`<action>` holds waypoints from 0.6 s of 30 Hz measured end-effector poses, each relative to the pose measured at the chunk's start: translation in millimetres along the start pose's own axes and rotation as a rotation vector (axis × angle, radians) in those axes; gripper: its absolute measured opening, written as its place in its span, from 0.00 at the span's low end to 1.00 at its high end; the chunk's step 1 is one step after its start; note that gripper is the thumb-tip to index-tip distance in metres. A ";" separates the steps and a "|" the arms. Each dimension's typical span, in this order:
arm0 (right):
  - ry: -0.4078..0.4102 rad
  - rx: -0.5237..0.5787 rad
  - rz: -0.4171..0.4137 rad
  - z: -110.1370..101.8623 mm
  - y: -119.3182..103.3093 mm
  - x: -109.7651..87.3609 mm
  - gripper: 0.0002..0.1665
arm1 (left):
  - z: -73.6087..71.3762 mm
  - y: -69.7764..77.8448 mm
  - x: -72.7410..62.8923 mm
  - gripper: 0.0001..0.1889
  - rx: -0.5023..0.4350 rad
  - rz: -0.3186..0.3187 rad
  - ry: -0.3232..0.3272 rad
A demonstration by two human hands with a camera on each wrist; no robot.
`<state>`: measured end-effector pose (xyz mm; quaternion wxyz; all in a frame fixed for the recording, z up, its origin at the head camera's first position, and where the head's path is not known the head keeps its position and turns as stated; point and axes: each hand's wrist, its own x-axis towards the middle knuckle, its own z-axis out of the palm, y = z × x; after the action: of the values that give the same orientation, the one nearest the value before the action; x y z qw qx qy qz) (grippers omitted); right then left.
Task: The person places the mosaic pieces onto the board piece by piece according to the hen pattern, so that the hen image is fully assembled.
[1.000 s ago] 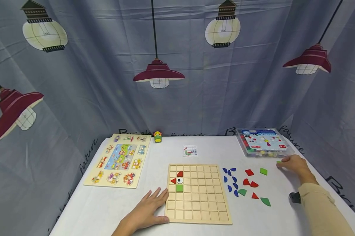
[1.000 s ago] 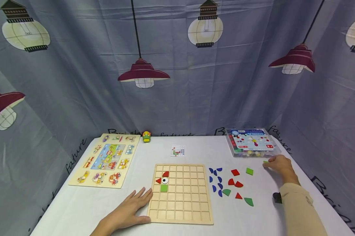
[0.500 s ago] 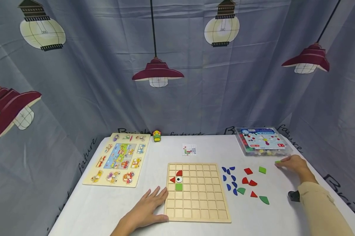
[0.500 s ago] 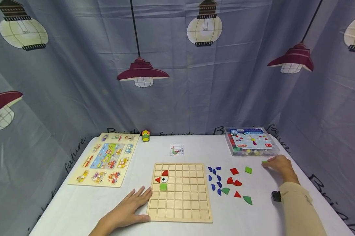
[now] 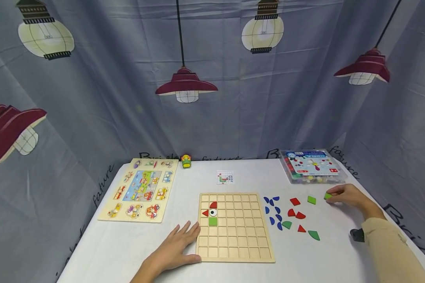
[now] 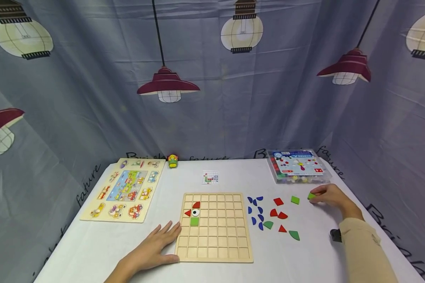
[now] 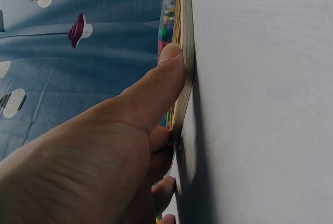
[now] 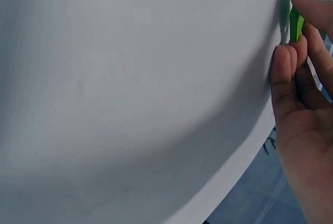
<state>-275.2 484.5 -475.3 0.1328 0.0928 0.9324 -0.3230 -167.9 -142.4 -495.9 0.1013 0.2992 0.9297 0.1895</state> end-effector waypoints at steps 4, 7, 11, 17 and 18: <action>0.020 -0.018 -0.076 7.8 -8.1 -3.3 0.32 | 0.2 -1.0 0.3 0.48 0.000 0.000 -0.001; 0.037 -0.032 -0.147 16.2 -22.2 -8.4 0.28 | -0.1 -1.7 0.3 0.48 0.005 0.002 0.005; 0.034 -0.023 -0.219 28.1 -46.9 -16.7 0.25 | -1.1 -2.3 0.5 0.49 0.007 0.003 0.008; 0.017 -0.033 -0.318 43.4 -77.3 -27.4 0.21 | 0.1 -2.4 1.4 0.49 -0.002 0.003 0.007; 0.015 -0.036 -0.332 46.1 -81.8 -29.1 0.21 | 0.5 -2.4 1.3 0.49 -0.005 0.003 0.007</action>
<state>-260.2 389.7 -453.9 0.0721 -0.0624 0.9415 -0.3232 -170.0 -143.2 -497.4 0.0983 0.2997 0.9291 0.1930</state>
